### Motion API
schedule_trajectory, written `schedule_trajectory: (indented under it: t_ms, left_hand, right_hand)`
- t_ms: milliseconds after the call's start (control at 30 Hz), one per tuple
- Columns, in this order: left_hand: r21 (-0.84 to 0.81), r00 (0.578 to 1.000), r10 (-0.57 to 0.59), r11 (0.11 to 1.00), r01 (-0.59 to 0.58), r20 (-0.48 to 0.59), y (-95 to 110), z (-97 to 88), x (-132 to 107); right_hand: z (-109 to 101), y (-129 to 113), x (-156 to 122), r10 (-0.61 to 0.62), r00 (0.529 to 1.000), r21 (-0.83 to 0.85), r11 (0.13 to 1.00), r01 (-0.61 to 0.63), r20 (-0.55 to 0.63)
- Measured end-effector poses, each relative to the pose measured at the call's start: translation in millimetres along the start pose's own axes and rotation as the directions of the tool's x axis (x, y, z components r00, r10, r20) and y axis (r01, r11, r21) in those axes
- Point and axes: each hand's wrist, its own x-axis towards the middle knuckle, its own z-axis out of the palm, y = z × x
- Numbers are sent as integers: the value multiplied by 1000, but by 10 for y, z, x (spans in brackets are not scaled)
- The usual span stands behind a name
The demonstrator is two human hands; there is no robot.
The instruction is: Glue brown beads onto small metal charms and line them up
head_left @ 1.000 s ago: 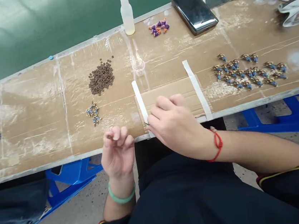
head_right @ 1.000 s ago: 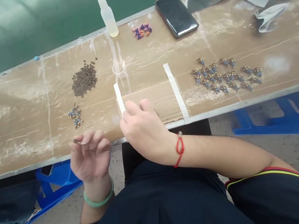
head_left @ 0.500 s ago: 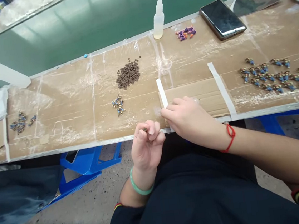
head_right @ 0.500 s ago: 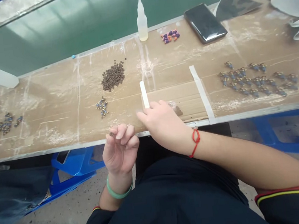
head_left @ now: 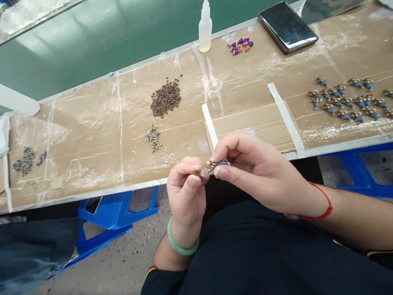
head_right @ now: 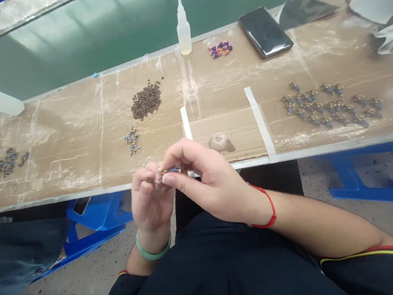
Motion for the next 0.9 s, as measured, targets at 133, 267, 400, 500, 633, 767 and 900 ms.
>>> schedule_trajectory:
  t_ms: [133, 267, 400, 500, 633, 767, 900]
  left_hand:
    - [12, 1000, 14, 1000, -15, 15, -27, 30, -1]
    - [50, 998, 42, 998, -43, 40, -35, 79, 3]
    - [105, 995, 73, 991, -80, 72, -28, 115, 16]
    - [140, 992, 97, 984, -107, 81, -29, 130, 21]
    - [171, 989, 117, 976, -132, 95, -41, 149, 21]
    - [211, 984, 132, 965, -155, 120, -42, 183, 26]
    - [272, 979, 166, 943, -193, 116, -34, 220, 37]
  right_hand:
    - [-52, -12, -59, -99, 995, -83, 991, 100, 15]
    - [-90, 16, -73, -291, 957, -182, 940, 288, 13]
    - [-128, 39, -72, -333, 941, -173, 925, 339, 65]
    - [-155, 36, -81, -335, 939, -165, 925, 342, 71]
    - [-179, 29, -101, -348, 935, -134, 926, 354, 70]
    - [-208, 19, -115, -369, 925, -142, 915, 378, 84]
    - [-261, -8, -123, -382, 919, -179, 902, 394, 98]
